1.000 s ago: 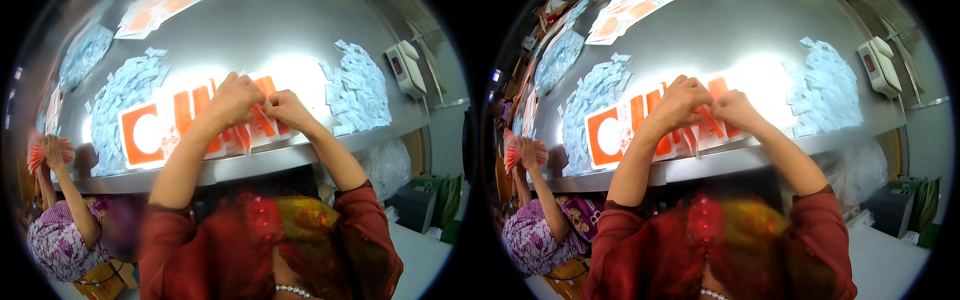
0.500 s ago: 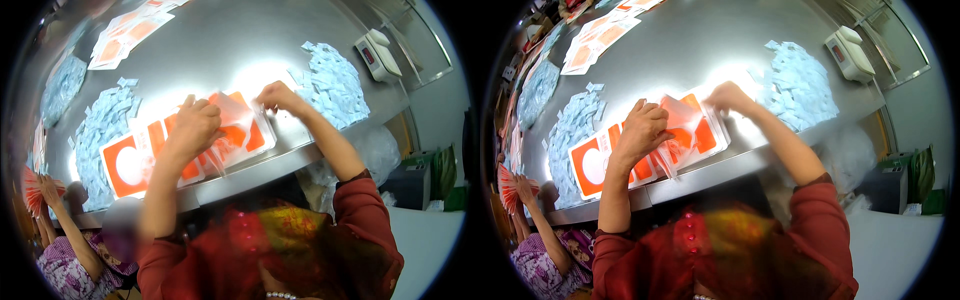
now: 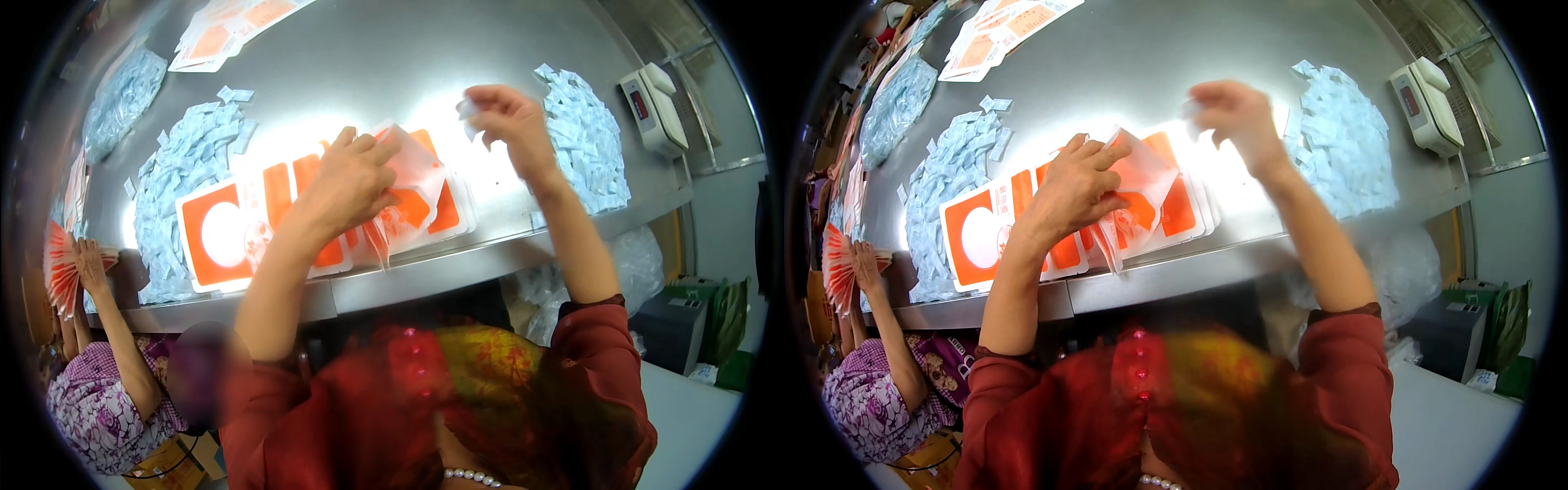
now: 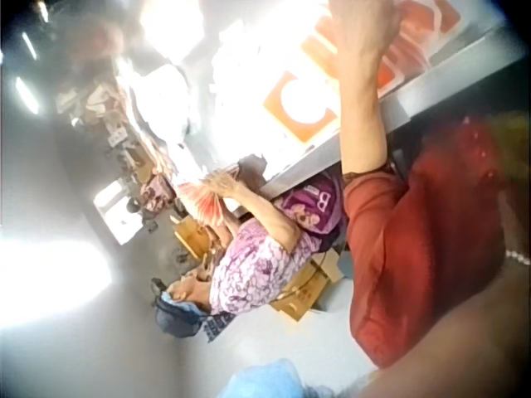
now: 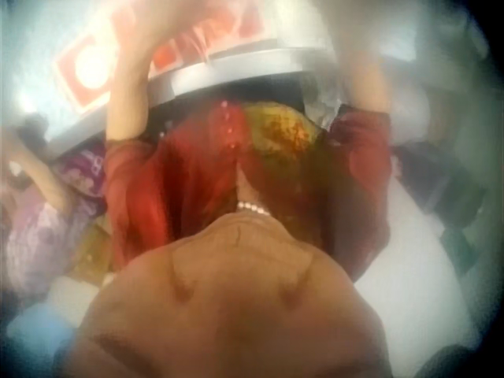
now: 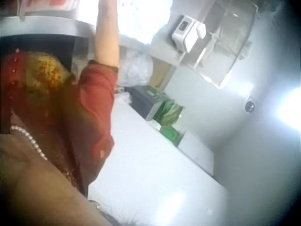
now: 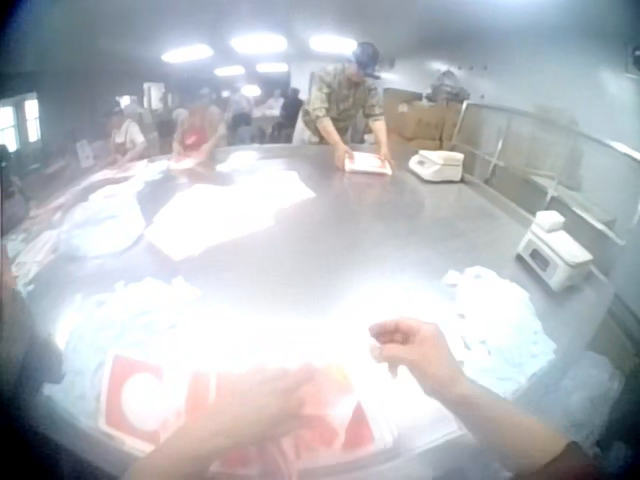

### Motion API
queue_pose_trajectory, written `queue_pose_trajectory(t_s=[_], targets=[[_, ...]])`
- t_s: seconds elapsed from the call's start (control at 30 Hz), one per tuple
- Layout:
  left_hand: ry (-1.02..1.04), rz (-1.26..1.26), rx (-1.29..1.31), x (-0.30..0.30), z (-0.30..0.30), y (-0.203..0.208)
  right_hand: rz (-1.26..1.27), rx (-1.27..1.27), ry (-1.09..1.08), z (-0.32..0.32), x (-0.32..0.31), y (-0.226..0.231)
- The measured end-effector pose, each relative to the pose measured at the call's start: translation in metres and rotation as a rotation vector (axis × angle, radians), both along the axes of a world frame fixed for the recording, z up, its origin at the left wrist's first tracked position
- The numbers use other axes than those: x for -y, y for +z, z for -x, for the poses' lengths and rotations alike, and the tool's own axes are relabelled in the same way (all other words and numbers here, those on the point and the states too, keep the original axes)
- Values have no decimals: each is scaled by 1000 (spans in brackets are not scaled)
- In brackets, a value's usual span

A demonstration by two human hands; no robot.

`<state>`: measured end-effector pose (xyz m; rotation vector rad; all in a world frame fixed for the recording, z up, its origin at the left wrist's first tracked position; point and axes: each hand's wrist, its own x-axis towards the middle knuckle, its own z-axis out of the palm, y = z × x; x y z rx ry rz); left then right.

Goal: The person inserts small blue packets into orange and white plastic pouches at a metal table. They pick up a pouch, place a packet inside, and fold the top edge to seal it, repeating this process for multiple units. Other workers are visible in the background performing similar assembly tasks.

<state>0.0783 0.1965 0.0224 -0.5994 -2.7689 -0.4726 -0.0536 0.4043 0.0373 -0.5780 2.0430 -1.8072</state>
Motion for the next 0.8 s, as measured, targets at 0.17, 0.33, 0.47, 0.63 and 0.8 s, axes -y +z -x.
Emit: queue_pose_trajectory(t_s=[0.17, 0.33, 0.47, 0.63, 0.8], targets=[[2, 17, 28, 1, -1, 4, -200, -282, 104, -47, 18, 7], [3, 13, 47, 1, -1, 4, -362, -193, 166, -44, 16, -12], [13, -52, 97, 0, -1, 9, -241, 201, 346, -55, 14, -26], [34, -56, -210, -9, 3, 13, -264, -75, 295, -88, 32, -30], [-25, 10, 91, 6, 4, 1, -196, 367, 355, -78, 18, -11]])
